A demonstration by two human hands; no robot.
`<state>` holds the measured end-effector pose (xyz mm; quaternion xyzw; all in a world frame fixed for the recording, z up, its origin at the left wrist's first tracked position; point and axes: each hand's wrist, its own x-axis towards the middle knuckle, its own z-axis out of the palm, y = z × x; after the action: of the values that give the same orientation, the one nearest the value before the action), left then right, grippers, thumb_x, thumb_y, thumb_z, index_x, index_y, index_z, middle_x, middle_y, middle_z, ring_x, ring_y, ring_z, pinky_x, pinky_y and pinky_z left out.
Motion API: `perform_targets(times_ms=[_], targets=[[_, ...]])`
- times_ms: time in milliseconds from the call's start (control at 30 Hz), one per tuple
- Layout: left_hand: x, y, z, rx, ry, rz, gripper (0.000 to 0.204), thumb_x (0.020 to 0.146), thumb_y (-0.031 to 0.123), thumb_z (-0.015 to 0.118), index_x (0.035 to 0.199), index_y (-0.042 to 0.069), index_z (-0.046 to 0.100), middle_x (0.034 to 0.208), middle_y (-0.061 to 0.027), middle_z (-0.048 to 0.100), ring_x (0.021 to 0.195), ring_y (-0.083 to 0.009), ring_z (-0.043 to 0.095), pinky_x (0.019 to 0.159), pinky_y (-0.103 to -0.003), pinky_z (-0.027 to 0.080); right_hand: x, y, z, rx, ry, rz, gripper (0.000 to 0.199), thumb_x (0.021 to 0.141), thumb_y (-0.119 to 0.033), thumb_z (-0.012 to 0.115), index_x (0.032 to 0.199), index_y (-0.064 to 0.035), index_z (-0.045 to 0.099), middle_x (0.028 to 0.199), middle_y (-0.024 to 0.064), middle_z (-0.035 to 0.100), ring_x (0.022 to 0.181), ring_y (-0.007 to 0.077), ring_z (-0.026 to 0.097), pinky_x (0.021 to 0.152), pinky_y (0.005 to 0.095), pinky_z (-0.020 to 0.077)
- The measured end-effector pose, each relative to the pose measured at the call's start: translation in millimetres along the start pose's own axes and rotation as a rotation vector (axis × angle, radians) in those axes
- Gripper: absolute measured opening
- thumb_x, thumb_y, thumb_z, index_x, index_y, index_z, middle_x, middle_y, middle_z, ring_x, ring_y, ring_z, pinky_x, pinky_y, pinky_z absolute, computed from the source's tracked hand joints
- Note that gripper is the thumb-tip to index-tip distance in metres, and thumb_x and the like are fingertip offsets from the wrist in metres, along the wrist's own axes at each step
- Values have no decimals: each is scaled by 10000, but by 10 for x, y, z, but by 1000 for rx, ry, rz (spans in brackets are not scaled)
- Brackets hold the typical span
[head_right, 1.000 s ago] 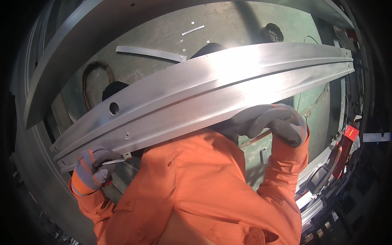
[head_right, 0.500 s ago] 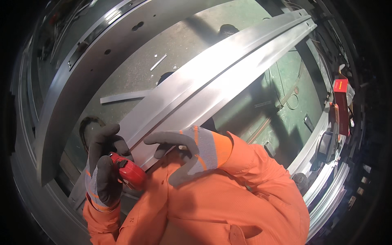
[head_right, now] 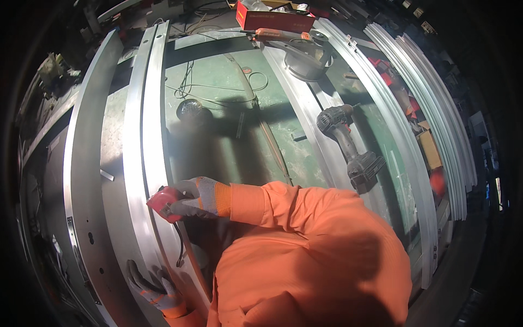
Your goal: The person aligns a long curved metal panel against a larger curved structure, then uses a pencil to mark points along the seam. The person then measures the panel with a tape measure and marks additional points, and finally uses a square to draw perpendicular lines on the panel.
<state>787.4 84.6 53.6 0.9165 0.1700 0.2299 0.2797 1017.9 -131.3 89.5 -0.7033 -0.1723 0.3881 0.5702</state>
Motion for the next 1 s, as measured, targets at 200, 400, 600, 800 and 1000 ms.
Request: perform_targets(times_ms=[200,400,600,800,1000], targets=[[-31,-234,87,-53,-142,-74,688,890,126,593,1517,-59,378,1507,-243,424,1400,-405,428,1174,-481,341,-90,18,-601,134,577,-21,456,888,-409,762,1151,-43,694,777,-46,565,629,38,463,563,242,399],[-29,-257,117,-133,-142,-66,733,882,189,643,1525,-45,380,1484,-249,438,1376,-423,437,1163,-489,346,-546,393,-2544,-859,1138,258,577,820,-487,747,1245,-99,699,1166,244,710,1104,379,684,945,436,532],[-47,-269,79,-201,-111,-48,771,863,233,665,1536,-21,385,1462,-241,457,1351,-426,453,1151,-501,356,-858,538,-3512,-1063,1021,517,461,875,-357,715,1259,-101,710,1153,221,732,1050,364,714,897,433,560],[8,-177,-28,-277,-190,-113,732,864,84,589,1545,-37,348,1516,-216,404,1443,-380,374,1200,-467,299,-746,499,-3337,-1192,1035,774,383,919,-321,611,1252,-170,724,1309,133,684,1186,358,656,1006,435,524],[-1,-334,147,-217,-106,-8,740,838,135,655,1516,-21,404,1455,-236,473,1307,-427,487,1133,-479,370,-966,354,-3426,-1208,1151,718,361,888,-334,622,1206,-225,755,1296,110,700,1179,342,668,1015,427,525]])
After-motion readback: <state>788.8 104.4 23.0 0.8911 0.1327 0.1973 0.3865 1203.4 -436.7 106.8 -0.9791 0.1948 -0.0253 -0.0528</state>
